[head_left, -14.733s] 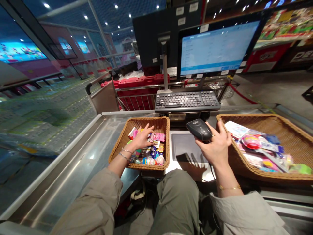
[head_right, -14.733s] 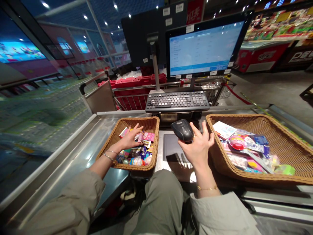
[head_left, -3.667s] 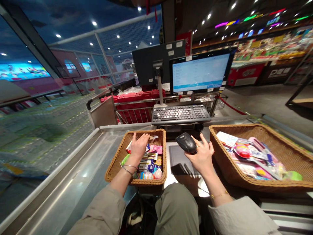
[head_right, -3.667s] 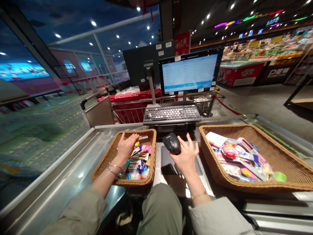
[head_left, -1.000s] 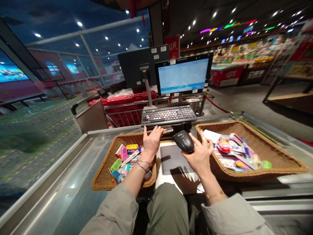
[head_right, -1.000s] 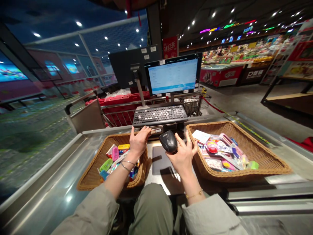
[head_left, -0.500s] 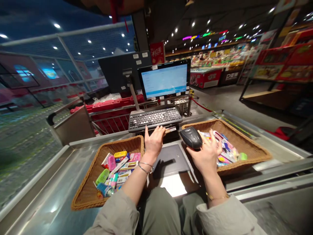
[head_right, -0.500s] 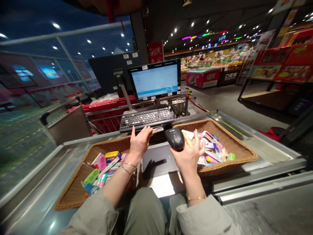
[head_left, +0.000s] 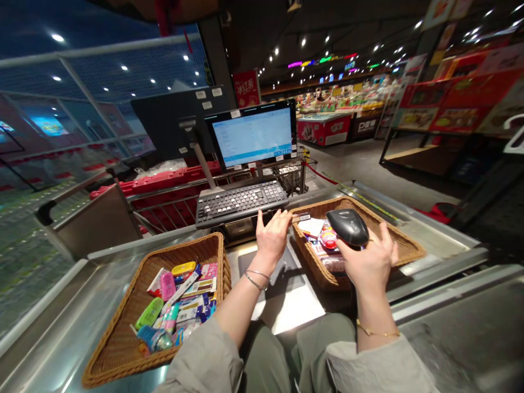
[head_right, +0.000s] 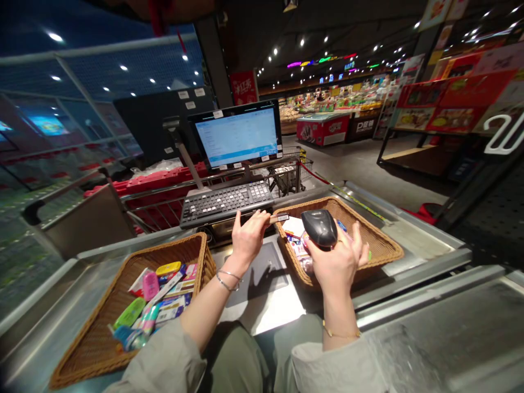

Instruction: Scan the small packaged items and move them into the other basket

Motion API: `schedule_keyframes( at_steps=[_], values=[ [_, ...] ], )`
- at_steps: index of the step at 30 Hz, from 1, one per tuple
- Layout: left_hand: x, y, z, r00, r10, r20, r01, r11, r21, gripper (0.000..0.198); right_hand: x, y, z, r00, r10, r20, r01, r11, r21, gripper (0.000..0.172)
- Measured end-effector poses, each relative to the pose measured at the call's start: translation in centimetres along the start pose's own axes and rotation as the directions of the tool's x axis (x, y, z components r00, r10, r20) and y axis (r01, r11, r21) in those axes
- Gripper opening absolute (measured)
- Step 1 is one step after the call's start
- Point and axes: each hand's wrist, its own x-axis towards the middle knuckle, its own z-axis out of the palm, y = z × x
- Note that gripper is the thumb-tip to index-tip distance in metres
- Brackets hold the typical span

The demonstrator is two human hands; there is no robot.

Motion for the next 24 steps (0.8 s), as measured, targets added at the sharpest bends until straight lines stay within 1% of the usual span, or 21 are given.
schedule_keyframes(
  at_steps=[3,6,11,14,16,18,20,22,24],
  values=[
    [0.3,0.7,0.7,0.998,0.02,0.059,-0.02,1.0,-0.005,0.029,0.4,0.8,-0.3,0.999,0.022,-0.025,-0.021,0.999,0.045,0.047],
    [0.6,1.2,1.5,0.995,0.035,0.092,-0.034,0.999,-0.019,0.033,0.7,1.3,-0.5,0.998,0.033,-0.055,-0.03,0.998,0.06,0.044],
    [0.9,1.5,2.9,0.987,0.071,0.143,-0.069,0.997,-0.024,0.045,1.2,2.0,-0.9,0.992,0.068,-0.107,-0.061,0.996,0.073,0.039],
    [1.0,1.4,4.1,0.982,0.088,0.169,-0.082,0.996,-0.039,0.05,1.4,2.5,-0.9,0.988,0.076,-0.131,-0.067,0.995,0.073,0.038],
    [1.1,1.7,5.3,0.979,0.082,0.188,-0.071,0.995,-0.064,0.054,1.4,2.7,-0.9,0.988,0.069,-0.138,-0.061,0.996,0.063,0.038],
    [1.3,2.3,6.5,0.969,0.082,0.235,-0.058,0.992,-0.108,0.06,1.4,2.9,-0.8,0.989,0.06,-0.138,-0.053,0.997,0.052,0.038],
    [1.6,3.2,7.5,0.948,0.091,0.304,-0.046,0.987,-0.152,0.066,1.3,3.0,-0.8,0.988,0.066,-0.138,-0.06,0.997,0.048,0.038],
    [1.7,4.1,7.8,0.931,0.089,0.354,-0.034,0.987,-0.159,0.071,1.3,3.0,-0.7,0.988,0.08,-0.13,-0.074,0.996,0.054,0.037],
    [1.8,4.8,7.5,0.927,0.067,0.37,-0.026,0.993,-0.114,0.075,1.3,3.0,-0.7,0.988,0.094,-0.124,-0.087,0.994,0.063,0.038]
  ],
)
